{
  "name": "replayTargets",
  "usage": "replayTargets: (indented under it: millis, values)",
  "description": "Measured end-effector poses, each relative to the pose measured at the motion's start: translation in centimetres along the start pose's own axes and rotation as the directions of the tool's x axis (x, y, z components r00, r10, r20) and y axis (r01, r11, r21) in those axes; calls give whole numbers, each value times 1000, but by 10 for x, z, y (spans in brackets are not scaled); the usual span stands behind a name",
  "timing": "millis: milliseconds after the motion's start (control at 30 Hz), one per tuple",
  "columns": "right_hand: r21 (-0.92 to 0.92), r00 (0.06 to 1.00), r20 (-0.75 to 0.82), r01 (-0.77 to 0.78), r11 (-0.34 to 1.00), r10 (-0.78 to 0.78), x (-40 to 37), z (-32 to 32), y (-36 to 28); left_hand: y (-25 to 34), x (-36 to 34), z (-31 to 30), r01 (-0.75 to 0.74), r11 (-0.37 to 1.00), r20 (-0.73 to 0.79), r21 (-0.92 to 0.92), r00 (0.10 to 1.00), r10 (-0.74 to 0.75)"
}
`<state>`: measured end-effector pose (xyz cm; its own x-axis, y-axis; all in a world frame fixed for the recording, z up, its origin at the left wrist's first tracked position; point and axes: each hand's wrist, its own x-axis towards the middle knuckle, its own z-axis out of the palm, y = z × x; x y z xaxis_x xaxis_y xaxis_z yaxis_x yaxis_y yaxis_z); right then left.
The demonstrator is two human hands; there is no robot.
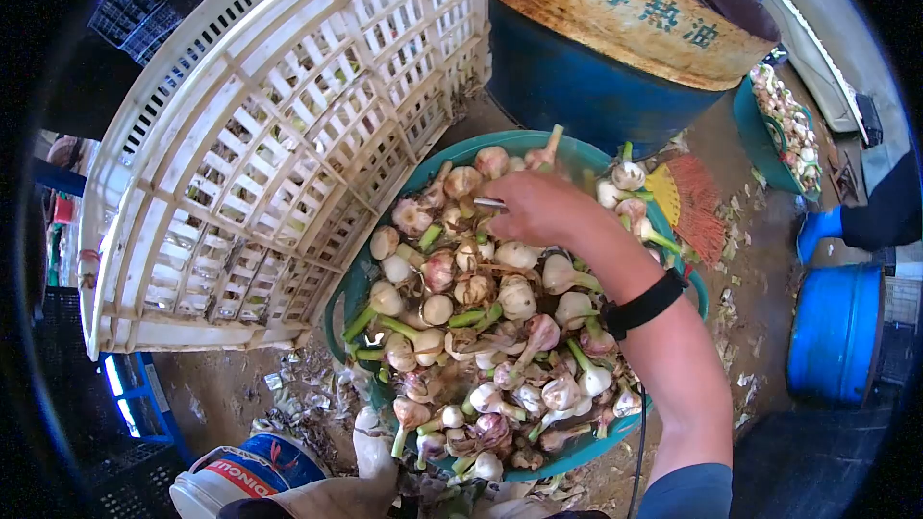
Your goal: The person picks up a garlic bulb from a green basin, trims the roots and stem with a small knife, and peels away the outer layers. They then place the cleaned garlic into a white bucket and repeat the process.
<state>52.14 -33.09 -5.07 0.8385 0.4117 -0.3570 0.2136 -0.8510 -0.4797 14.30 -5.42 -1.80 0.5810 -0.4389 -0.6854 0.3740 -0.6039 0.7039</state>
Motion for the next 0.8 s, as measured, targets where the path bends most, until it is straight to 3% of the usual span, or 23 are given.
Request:
replayTargets:
  millis: [100,200,333,433,467,567,667,767,800]
  values:
    - [17,990,137,-23,1000,21,3,-7,-20,-3,-3,0,-30,999,-8,12,1000,30]
    - [-25,997,-12,73,997,-73,11,6,-27,-11,-5,3,-82,997,-12,-8,997,82]
    - [60,995,-89,39,997,-34,37,33,-39,-12,-10,3,-60,997,-7,-56,998,60]
    - [2,987,-127,-100,995,100,62,62,-47,-3,-13,-6,74,996,44,-44,996,-72]
    - [-22,986,-65,-156,988,154,67,66,-51,-3,-16,-6,51,998,21,-36,998,-51]
    - [130,970,-22,-236,963,241,71,73,-54,-7,-22,-6,-13,999,-24,-37,1000,12]
    - [-37,972,67,-222,974,224,64,73,-68,-7,-26,-10,-69,995,-17,-74,998,68]
    - [11,985,123,-125,992,123,54,67,-70,1,-33,-20,-70,992,-5,-108,998,70]
    - [4,969,161,-192,981,189,48,60,-78,3,-36,-22,-49,992,10,-116,999,50]
